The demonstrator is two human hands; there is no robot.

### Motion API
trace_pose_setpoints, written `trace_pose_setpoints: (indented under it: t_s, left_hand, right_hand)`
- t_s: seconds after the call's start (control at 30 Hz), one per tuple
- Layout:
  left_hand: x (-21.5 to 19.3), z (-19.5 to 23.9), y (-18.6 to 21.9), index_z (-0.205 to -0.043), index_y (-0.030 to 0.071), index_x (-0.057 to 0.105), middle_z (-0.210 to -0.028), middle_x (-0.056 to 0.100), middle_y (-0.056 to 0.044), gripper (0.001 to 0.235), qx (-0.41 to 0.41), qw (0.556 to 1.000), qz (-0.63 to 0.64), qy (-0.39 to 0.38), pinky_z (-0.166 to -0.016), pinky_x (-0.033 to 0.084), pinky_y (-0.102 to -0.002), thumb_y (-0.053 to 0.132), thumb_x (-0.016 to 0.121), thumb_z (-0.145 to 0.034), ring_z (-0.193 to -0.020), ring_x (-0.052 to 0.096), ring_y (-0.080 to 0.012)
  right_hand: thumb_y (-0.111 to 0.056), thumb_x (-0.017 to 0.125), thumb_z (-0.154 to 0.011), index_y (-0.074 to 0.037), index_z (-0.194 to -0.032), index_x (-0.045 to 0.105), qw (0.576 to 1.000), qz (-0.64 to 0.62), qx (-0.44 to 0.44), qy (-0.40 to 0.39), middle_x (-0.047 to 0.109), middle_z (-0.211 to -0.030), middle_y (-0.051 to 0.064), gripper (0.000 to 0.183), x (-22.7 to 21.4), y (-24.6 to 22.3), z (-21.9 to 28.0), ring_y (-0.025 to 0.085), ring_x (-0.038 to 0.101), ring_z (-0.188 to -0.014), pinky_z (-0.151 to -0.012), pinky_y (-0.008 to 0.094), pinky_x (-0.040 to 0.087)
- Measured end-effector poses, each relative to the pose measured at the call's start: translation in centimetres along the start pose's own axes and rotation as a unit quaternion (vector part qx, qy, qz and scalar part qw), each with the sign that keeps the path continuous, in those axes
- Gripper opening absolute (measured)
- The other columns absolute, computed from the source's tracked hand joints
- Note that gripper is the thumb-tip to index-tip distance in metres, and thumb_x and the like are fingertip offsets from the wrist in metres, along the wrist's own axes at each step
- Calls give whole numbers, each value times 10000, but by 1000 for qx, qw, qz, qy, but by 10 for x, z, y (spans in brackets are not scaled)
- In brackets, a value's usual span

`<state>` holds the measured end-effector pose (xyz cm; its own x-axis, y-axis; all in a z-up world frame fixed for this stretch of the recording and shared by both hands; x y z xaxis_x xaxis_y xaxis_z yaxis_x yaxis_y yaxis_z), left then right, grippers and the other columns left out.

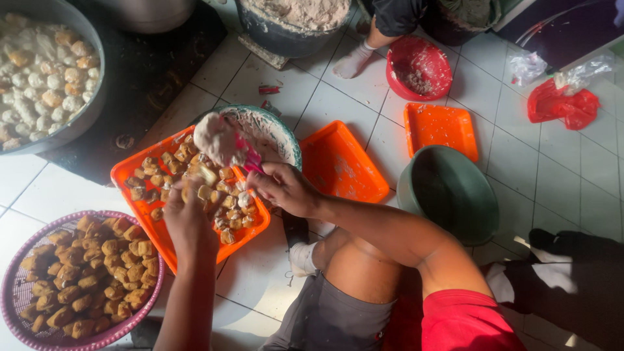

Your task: The person sits on the floor and repeatedly picks up small fried food items from a pink basket. Using a pink spatula, they scoop a white paste from a bowl and spread it over each item before placing it into an orange tray.

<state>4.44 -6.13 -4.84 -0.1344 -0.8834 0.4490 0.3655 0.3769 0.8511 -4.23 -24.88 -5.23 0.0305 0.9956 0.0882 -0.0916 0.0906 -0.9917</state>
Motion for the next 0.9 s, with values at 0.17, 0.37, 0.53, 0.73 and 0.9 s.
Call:
trace_pose_setpoints:
  t_s: [0.17, 0.37, 0.53, 0.73, 0.9]
  left_hand:
    - [16, -3, 12, -1128, 43, 636, -1134, 686, -100, 178, 53, 998, -6, 42, -887, 626, -369, 182, 639, -1016, -1042, 707, -203]
    - [30, 29, 14, -1466, 57, 556, -1525, 551, -140, 417, 174, 975, -138, -2, -1208, 369, -343, 234, 553, -1088, -1432, 504, -239]
    - [29, 41, 32, -1560, 46, 457, -1580, 495, -133, 578, 103, 980, 50, -161, -1134, 352, -314, 249, 593, -1036, -1472, 447, -221]
    - [11, 33, 29, -1567, 29, 371, -1528, 521, -91, 655, 104, 965, 109, -213, -1189, 422, -302, 77, 679, -991, -1438, 479, -170]
    - [13, 16, 14, -1367, -52, 624, -1257, 723, -131, 415, 147, 986, -24, -75, -1053, 525, -311, 8, 733, -971, -1181, 668, -191]
  right_hand:
    - [-376, 428, -1139, -35, -1135, 651, 999, -13, 22, 18, 568, -881, -27, 408, -12, 18, 8, 59, 518, -781, -704, 238, 458]
    - [-197, 457, -1175, 14, -1146, 653, 966, 251, -68, 3, 650, -998, 126, 289, -18, -6, 7, 221, 591, -928, -860, 382, 482]
    - [-98, 559, -1073, -5, -1294, 611, 913, 362, -189, 21, 595, -1083, 128, 246, -15, -42, 8, 258, 606, -947, -818, 372, 497]
    - [-106, 640, -1050, -38, -1275, 652, 857, 452, -224, 105, 581, -1018, 132, 235, -1, -65, 3, 284, 590, -832, -726, 378, 484]
    - [-117, 670, -1045, -87, -1284, 675, 761, 536, -340, 131, 558, -1013, 135, 241, 6, -79, 20, 299, 554, -899, -806, 412, 471]
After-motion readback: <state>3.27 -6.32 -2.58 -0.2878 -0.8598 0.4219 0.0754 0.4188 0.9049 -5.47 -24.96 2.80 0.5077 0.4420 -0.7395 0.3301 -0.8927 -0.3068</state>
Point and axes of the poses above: each hand's wrist, its own z-axis away from the middle knuckle, its own x-axis out of the palm, y = z × x, the point moved 2 cm from there along -z, towards the middle knuckle
